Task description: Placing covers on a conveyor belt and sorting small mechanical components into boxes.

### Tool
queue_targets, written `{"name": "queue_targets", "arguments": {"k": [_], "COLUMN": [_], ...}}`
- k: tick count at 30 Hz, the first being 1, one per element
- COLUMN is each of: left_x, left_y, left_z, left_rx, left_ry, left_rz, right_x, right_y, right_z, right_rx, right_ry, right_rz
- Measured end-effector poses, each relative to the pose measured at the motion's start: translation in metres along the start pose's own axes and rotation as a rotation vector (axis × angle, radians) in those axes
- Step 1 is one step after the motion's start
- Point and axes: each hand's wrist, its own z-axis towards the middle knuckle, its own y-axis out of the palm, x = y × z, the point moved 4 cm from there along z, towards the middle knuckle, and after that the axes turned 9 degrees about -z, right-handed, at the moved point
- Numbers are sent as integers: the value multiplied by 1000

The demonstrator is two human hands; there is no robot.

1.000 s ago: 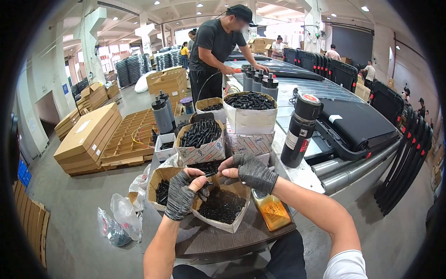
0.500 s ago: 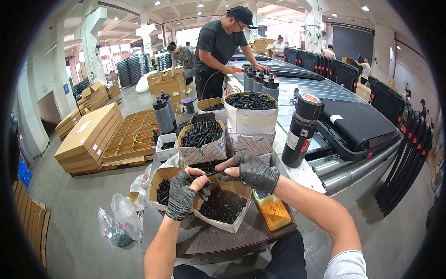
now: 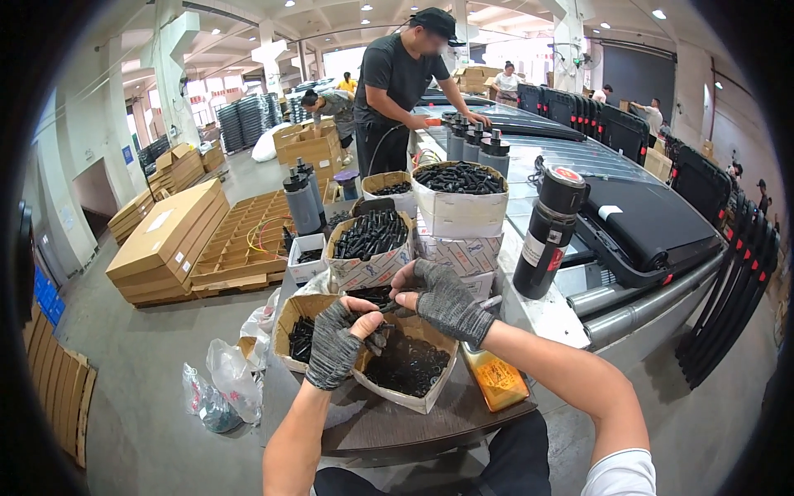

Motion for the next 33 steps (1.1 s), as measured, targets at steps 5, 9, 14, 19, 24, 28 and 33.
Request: {"name": "queue_targets", "arguments": {"k": [5,9,14,19,24,28,33], "left_x": [-1,-1,-4,-6,-7,-10,-12], "left_y": [-1,-3,-5,-7,-7,-9,-9], "left_z": [-1,0,1,1,2,3,2], "left_rx": [49,95,120,138,112,100,83], "left_ry": [5,44,107,91,73,75,-25], "left_rz": [-78,-113,-35,-34,-77,-97,-291], "right_x": [-6,-7,-4,-5,-8,-11,-8], "right_y": [9,11,16,16,16,19,24], "right_z": [7,5,8,8,7,8,12], "right_rx": [17,43,53,106,21,7,28], "right_ry": [-45,-67,-39,-97,-51,-62,-5], "right_rz": [68,78,172,196,285,272,414]}}
